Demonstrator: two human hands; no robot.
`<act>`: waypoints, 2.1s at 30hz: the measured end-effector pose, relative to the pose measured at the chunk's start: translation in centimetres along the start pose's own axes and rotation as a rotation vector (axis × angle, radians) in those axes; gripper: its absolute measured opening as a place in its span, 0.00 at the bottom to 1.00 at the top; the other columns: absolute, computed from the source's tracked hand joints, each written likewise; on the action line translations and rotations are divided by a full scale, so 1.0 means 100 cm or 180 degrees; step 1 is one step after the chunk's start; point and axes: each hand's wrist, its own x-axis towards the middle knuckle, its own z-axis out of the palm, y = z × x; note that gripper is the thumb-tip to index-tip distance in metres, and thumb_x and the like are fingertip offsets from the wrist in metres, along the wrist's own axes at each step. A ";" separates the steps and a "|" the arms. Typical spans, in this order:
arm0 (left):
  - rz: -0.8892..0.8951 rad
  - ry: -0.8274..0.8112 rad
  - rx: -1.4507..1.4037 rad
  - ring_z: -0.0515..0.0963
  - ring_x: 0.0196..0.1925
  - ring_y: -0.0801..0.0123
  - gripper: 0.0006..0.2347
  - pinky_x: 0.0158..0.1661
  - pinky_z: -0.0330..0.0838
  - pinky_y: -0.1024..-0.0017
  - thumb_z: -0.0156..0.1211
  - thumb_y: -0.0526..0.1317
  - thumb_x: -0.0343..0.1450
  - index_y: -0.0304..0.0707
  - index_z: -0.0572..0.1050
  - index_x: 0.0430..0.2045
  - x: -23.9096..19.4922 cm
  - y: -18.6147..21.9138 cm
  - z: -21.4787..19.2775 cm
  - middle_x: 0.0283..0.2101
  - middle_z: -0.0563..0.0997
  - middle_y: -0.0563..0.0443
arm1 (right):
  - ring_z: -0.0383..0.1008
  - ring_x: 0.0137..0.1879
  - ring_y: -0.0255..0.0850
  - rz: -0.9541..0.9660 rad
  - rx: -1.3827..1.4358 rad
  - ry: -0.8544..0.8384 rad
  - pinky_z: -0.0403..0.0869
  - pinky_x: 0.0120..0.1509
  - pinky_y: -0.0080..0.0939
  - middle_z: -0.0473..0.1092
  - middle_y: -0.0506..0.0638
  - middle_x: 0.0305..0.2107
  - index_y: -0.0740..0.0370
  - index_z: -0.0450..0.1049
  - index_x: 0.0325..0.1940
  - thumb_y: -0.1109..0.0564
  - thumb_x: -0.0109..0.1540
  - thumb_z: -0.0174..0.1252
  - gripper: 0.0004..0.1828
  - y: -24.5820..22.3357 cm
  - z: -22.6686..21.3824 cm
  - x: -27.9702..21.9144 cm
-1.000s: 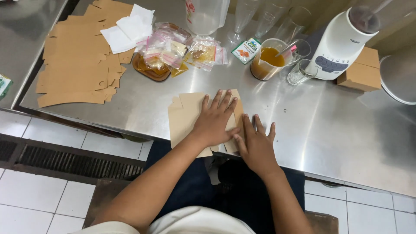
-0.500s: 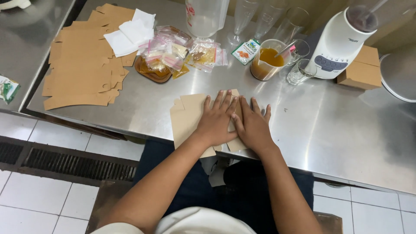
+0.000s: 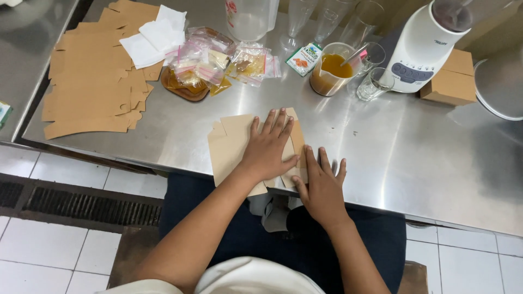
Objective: The person folds and assembles flat cardboard pieces into small rectangular boxes on a stainless steel countertop. They align the pieces, fold along pre-cut lines, and tuck flaps to form the box shape.
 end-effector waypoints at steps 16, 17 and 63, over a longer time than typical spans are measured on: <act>0.0026 0.0039 -0.0154 0.44 0.78 0.40 0.36 0.68 0.31 0.34 0.52 0.57 0.72 0.31 0.54 0.71 0.000 -0.002 -0.001 0.76 0.49 0.29 | 0.49 0.80 0.51 0.0065 -0.0369 0.0147 0.32 0.78 0.76 0.61 0.54 0.70 0.59 0.47 0.79 0.34 0.69 0.44 0.42 0.001 0.011 -0.029; 0.0041 0.0059 -0.0148 0.44 0.78 0.40 0.36 0.68 0.31 0.33 0.52 0.57 0.72 0.31 0.55 0.71 -0.001 -0.002 -0.001 0.76 0.50 0.29 | 0.48 0.80 0.51 0.0040 -0.0441 0.0188 0.32 0.78 0.77 0.61 0.55 0.70 0.59 0.46 0.80 0.33 0.69 0.44 0.43 0.002 0.012 -0.027; -0.0027 0.0073 -0.0212 0.45 0.79 0.44 0.31 0.69 0.32 0.38 0.49 0.52 0.74 0.35 0.56 0.71 -0.002 -0.003 0.002 0.77 0.50 0.35 | 0.33 0.82 0.55 -0.0211 -0.0083 -0.0093 0.32 0.77 0.75 0.38 0.54 0.79 0.61 0.33 0.82 0.28 0.68 0.36 0.50 -0.004 0.017 0.000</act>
